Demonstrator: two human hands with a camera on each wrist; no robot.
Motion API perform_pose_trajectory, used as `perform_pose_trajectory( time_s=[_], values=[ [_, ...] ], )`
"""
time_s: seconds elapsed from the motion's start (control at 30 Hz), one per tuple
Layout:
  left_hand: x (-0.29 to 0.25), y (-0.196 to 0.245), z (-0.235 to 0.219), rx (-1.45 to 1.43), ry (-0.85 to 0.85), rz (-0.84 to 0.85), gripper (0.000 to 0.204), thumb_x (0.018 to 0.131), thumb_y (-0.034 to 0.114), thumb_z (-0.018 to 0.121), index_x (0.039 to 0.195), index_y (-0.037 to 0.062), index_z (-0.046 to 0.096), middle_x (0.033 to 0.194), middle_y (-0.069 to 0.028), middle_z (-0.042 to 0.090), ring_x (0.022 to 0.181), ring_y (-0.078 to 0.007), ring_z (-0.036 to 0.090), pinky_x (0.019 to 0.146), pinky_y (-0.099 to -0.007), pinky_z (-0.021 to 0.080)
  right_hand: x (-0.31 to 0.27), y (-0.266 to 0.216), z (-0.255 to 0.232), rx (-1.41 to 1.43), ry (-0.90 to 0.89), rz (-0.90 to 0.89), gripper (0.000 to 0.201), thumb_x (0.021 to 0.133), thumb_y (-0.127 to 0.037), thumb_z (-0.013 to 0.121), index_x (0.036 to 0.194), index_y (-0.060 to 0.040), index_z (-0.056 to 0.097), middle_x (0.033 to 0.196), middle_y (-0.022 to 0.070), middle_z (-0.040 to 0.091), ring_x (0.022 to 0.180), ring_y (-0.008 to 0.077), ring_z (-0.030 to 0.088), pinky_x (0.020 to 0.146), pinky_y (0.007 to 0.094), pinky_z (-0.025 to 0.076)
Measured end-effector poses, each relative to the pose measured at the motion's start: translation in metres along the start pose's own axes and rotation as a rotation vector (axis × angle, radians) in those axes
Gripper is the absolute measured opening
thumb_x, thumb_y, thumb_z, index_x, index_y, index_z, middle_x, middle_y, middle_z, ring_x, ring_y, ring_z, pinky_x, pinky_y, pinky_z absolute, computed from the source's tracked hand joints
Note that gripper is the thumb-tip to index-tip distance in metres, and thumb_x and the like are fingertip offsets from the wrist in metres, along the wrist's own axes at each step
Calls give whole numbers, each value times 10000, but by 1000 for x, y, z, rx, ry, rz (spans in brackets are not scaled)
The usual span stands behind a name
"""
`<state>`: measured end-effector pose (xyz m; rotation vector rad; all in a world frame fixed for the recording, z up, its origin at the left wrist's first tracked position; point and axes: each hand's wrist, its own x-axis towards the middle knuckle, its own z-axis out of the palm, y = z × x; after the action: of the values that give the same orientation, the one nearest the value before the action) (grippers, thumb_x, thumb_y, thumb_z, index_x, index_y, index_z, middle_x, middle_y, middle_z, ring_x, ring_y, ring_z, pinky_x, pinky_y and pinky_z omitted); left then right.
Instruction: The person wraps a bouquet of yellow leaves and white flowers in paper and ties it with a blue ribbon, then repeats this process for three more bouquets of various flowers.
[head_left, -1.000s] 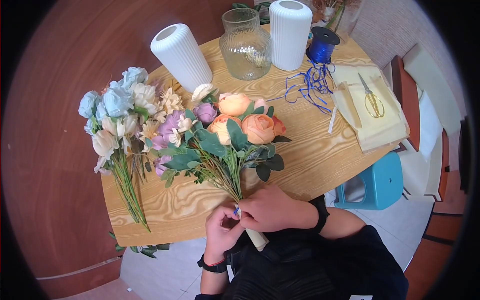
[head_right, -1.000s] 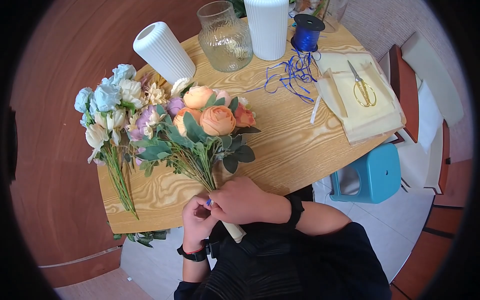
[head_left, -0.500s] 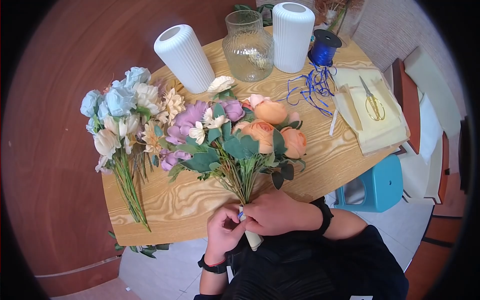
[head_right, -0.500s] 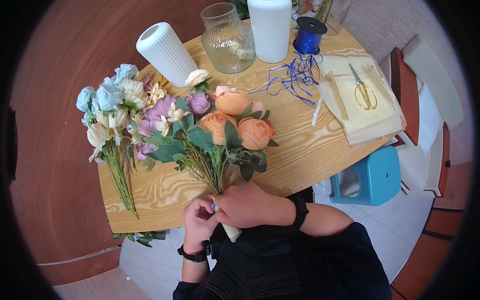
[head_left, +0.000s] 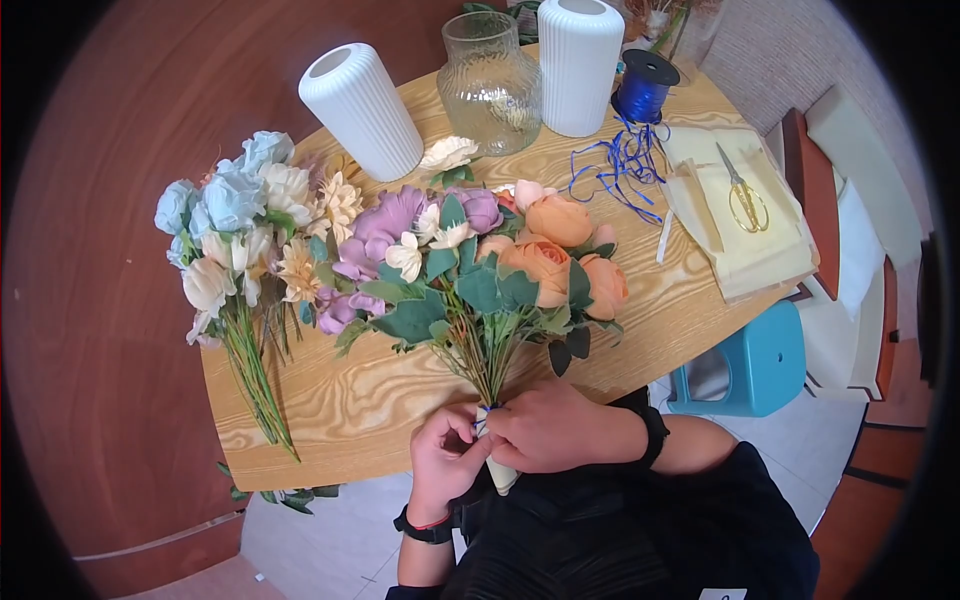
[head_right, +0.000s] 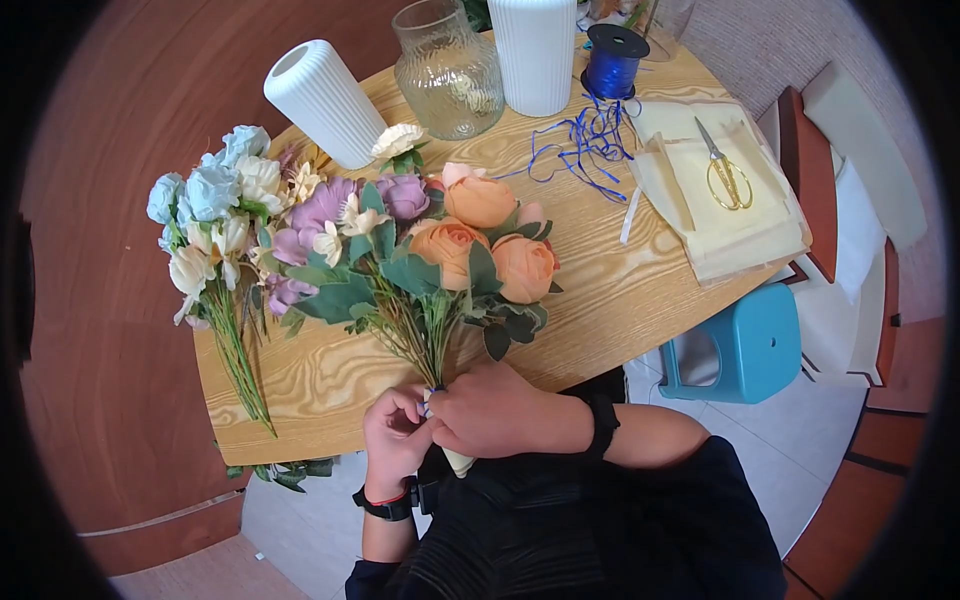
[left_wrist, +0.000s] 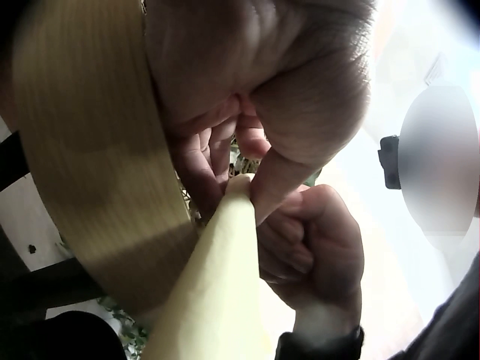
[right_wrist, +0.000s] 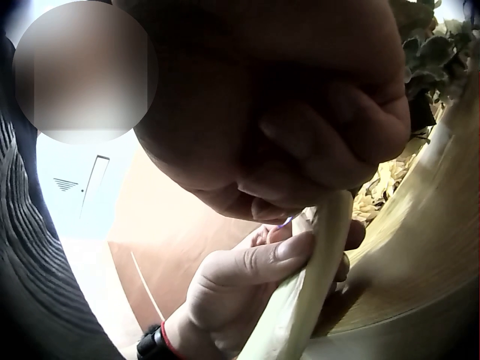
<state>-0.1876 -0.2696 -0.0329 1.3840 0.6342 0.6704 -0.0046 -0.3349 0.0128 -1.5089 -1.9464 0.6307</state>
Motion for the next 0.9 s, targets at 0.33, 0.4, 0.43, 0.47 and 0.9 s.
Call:
perform_pose_trajectory(
  time_s=[0.33, 0.4, 0.43, 0.47, 0.9],
  values=[
    [1, 1, 4, -16, 17, -34, 296, 782, -123, 714, 775, 33, 462, 1038, -129, 661, 883, -114, 604, 747, -262, 506, -6, -2, -20, 84, 47, 59, 221, 820, -274, 662, 692, -115, 578, 565, 52, 589, 500, 272, 607, 469, 395, 465],
    [-1, -4, 2, -27, 19, -69, 293, 781, -120, 714, 768, 31, 463, 1040, -131, 668, 875, -113, 607, 739, -262, 509, -1, -5, -18, 37, 93, 115, 248, 829, -295, 654, 697, -99, 582, 563, 66, 593, 501, 274, 612, 465, 389, 468],
    [-1, -6, 2, -7, 17, -54, 293, 780, -119, 714, 763, 30, 462, 1035, -130, 669, 869, -114, 609, 735, -261, 510, 2, -7, -15, 2, 118, 162, 259, 833, -301, 643, 702, -86, 585, 565, 81, 596, 503, 281, 614, 463, 390, 471],
    [-1, -7, 2, 13, 16, -39, 293, 779, -118, 714, 757, 29, 462, 1030, -129, 671, 863, -114, 611, 732, -260, 511, 5, -7, -13, -34, 142, 208, 271, 837, -307, 631, 706, -73, 588, 566, 96, 600, 505, 289, 617, 460, 391, 473],
    [2, -3, 5, 48, 19, 23, 304, 792, -111, 711, 730, 32, 449, 1026, -147, 677, 857, -131, 630, 718, -265, 518, -1, 6, -1, 19, 181, 201, 178, 789, -211, 643, 798, -52, 563, 576, 116, 592, 527, 323, 622, 475, 437, 484]
  ],
)
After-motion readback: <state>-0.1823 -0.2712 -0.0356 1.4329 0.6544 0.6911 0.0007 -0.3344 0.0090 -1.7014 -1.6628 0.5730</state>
